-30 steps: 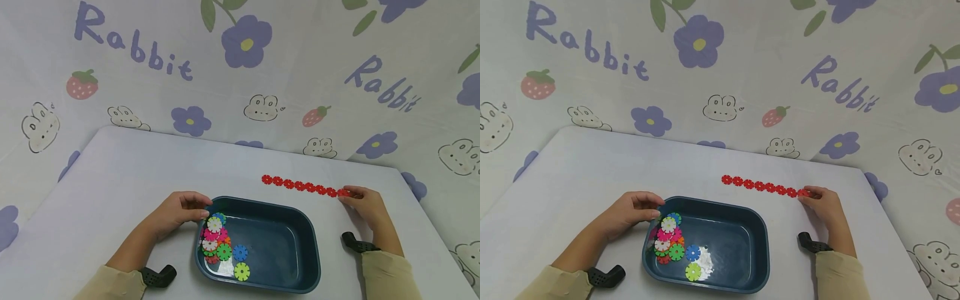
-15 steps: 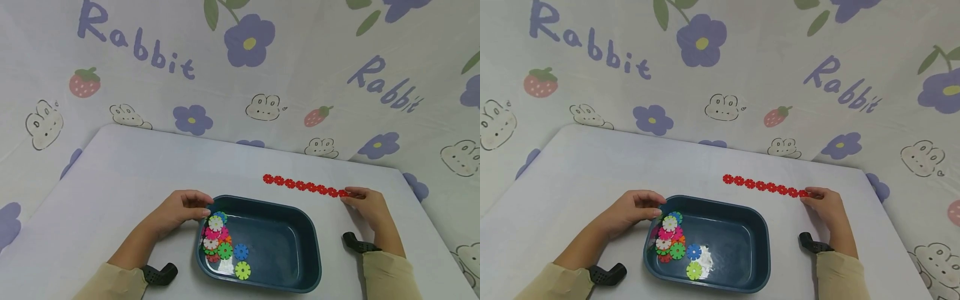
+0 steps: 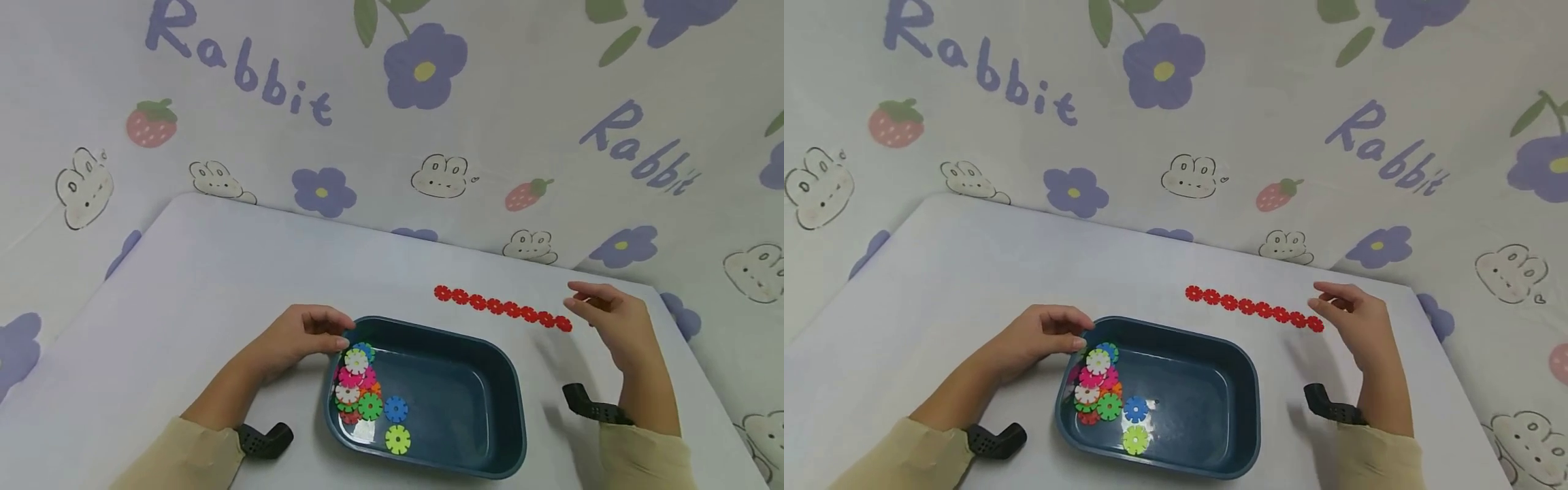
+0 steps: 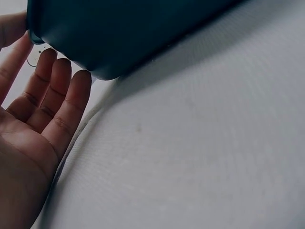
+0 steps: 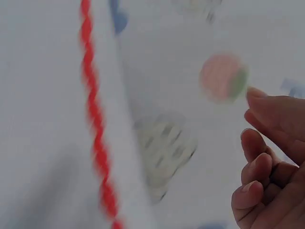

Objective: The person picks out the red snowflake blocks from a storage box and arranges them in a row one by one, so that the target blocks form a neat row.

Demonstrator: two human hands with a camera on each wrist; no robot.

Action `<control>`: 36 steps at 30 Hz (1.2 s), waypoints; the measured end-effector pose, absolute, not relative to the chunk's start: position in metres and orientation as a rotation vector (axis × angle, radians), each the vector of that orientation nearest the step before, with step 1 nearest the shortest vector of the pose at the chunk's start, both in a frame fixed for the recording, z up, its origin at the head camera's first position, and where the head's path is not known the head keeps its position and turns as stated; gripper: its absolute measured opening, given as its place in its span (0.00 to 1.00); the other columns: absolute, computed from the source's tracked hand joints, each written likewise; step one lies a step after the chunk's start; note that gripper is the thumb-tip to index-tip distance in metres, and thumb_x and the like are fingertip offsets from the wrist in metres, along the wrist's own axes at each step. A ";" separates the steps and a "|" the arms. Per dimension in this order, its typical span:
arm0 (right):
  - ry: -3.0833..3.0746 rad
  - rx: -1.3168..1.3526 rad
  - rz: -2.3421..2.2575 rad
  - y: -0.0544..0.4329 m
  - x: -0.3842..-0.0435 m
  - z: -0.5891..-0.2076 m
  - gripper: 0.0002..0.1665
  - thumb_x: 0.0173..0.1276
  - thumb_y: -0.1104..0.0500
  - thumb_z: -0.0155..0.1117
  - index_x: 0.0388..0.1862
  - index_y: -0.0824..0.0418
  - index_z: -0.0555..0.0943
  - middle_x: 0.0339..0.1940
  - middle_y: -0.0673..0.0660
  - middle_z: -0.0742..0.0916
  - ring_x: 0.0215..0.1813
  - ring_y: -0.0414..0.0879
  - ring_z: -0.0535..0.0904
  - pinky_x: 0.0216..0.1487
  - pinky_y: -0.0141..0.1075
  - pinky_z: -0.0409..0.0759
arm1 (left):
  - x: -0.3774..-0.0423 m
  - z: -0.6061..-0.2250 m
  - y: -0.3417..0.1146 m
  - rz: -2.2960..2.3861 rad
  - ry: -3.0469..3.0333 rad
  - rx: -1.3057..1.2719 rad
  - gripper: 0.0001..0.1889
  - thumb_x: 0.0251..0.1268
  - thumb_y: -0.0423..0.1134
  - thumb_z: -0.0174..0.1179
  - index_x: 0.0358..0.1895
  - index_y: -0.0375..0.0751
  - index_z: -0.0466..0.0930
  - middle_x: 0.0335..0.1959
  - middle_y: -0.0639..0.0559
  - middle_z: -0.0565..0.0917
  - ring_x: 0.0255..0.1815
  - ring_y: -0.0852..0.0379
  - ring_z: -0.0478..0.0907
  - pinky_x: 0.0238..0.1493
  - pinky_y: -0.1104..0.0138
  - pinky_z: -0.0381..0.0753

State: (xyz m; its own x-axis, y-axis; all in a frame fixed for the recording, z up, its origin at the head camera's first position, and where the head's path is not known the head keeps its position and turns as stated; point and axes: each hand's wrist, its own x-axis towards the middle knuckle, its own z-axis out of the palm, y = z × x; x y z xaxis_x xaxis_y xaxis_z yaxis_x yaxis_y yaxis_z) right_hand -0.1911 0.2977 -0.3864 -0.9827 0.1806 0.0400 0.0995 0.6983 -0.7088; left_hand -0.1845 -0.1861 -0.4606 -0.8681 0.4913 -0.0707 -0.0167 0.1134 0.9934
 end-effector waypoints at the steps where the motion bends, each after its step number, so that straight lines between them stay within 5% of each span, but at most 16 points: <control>1: -2.749 -0.126 1.185 0.288 -0.187 -0.379 0.28 0.69 0.49 0.65 0.64 0.61 0.78 0.43 0.47 0.81 0.43 0.44 0.75 0.40 0.25 0.78 | -0.184 -0.461 -0.186 1.806 2.015 0.468 0.17 0.60 0.43 0.69 0.51 0.43 0.84 0.50 0.46 0.83 0.49 0.49 0.78 0.49 0.63 0.82; 7: -2.535 0.670 1.303 0.221 -0.173 -0.344 0.20 0.60 0.76 0.66 0.53 0.69 0.82 0.40 0.55 0.83 0.38 0.42 0.79 0.35 0.24 0.80 | -0.185 -0.461 -0.188 1.845 1.994 0.511 0.13 0.61 0.42 0.68 0.48 0.47 0.85 0.48 0.49 0.84 0.49 0.48 0.78 0.49 0.61 0.83; 13: -2.655 1.209 1.388 0.153 -0.176 -0.337 0.20 0.58 0.72 0.70 0.49 0.58 0.85 0.38 0.53 0.86 0.38 0.42 0.82 0.38 0.33 0.83 | -0.185 -0.458 -0.189 1.848 1.979 0.535 0.14 0.61 0.39 0.68 0.49 0.42 0.84 0.49 0.47 0.84 0.49 0.49 0.78 0.49 0.63 0.82; 20: -3.119 1.513 1.426 0.084 -0.182 -0.355 0.16 0.65 0.60 0.70 0.51 0.58 0.85 0.44 0.54 0.89 0.43 0.41 0.86 0.48 0.37 0.84 | -0.185 -0.459 -0.189 1.849 1.948 0.540 0.15 0.62 0.39 0.67 0.51 0.40 0.83 0.50 0.43 0.84 0.49 0.49 0.79 0.50 0.63 0.82; 28: -3.392 1.928 1.377 0.043 -0.186 -0.392 0.19 0.65 0.65 0.68 0.55 0.60 0.84 0.48 0.49 0.89 0.47 0.36 0.85 0.52 0.30 0.81 | -0.185 -0.462 -0.188 1.854 1.948 0.553 0.14 0.61 0.37 0.67 0.50 0.41 0.84 0.49 0.46 0.84 0.49 0.50 0.80 0.49 0.63 0.82; 36: -3.375 1.781 1.099 0.038 -0.185 -0.402 0.18 0.63 0.64 0.70 0.53 0.53 0.85 0.45 0.45 0.88 0.39 0.35 0.80 0.45 0.30 0.82 | -0.185 -0.462 -0.188 1.852 1.966 0.539 0.13 0.61 0.37 0.67 0.49 0.42 0.84 0.49 0.47 0.84 0.48 0.50 0.80 0.48 0.63 0.82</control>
State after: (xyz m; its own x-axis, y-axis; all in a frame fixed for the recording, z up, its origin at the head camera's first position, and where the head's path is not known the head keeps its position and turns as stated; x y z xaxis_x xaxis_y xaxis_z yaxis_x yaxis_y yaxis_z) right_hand -0.1850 0.0379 -0.4021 -0.3386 -0.8426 -0.4187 -0.4346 0.5348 -0.7247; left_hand -0.1854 -0.1877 -0.4624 -0.8521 0.5232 -0.0162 0.0150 0.0552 0.9984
